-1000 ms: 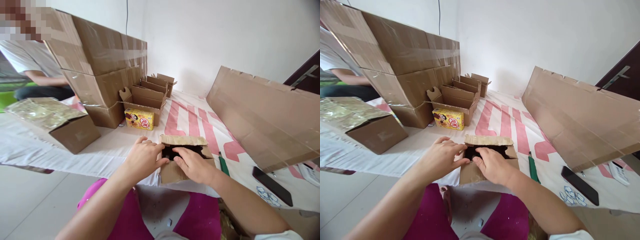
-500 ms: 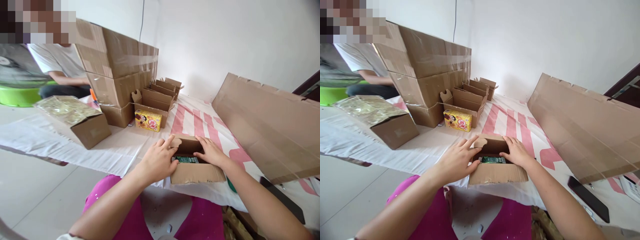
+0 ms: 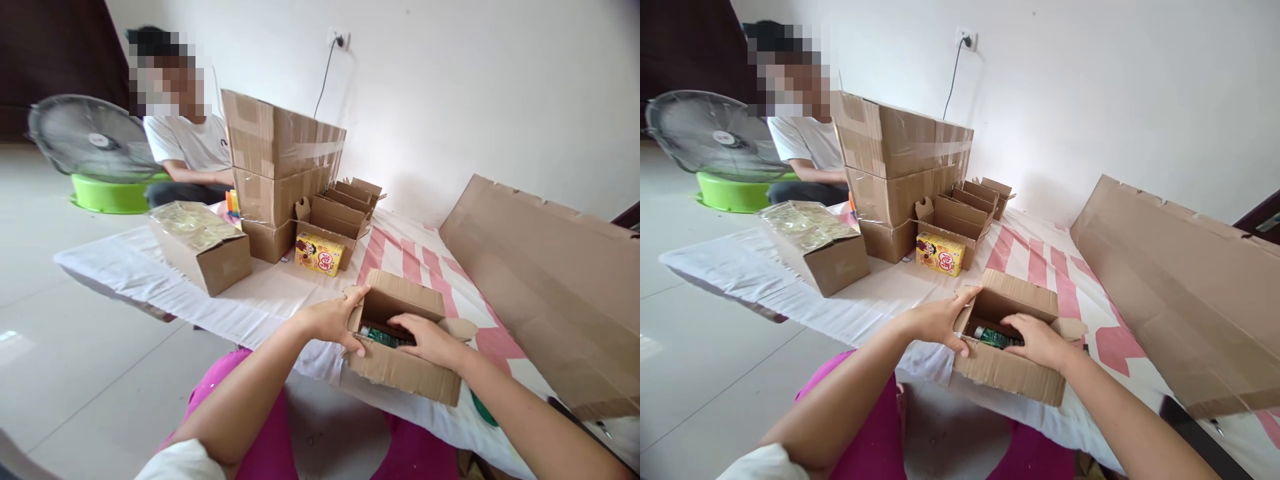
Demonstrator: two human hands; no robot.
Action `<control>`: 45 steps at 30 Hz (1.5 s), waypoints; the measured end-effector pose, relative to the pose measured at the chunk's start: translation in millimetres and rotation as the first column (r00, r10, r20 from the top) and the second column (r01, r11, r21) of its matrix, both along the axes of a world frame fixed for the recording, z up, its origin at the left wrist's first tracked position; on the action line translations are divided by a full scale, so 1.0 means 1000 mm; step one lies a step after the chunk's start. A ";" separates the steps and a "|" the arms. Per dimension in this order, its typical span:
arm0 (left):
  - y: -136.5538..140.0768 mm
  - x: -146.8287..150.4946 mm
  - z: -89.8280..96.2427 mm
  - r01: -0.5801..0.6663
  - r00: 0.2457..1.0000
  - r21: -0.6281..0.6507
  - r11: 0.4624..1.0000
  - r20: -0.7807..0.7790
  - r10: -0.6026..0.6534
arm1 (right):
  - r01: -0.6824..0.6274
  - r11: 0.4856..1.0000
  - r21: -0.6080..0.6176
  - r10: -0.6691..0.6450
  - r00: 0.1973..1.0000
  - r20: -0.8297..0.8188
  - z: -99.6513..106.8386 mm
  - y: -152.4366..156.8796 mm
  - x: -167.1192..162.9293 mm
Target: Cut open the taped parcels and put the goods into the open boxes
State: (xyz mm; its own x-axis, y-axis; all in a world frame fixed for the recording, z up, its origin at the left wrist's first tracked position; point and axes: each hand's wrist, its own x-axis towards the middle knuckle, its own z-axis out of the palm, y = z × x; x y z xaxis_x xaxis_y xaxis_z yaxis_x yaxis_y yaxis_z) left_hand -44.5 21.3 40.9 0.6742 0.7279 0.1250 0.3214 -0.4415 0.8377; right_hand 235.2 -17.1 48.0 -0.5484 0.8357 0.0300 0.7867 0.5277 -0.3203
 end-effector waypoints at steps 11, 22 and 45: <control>0.013 0.017 -0.043 0.070 0.972 0.118 0.991 0.217 -0.094 | 0.358 0.919 -0.166 -0.342 0.932 0.117 -0.029 0.019 -0.006; 0.031 -0.111 0.000 -0.140 0.984 0.216 0.966 0.137 0.112 | 0.283 0.851 0.442 -0.155 0.940 -0.303 0.065 -0.014 -0.064; -0.018 0.065 -0.074 -0.131 0.901 0.243 0.961 -0.374 0.218 | 0.689 0.718 -0.097 -0.520 0.439 -0.733 -0.150 -0.058 -0.023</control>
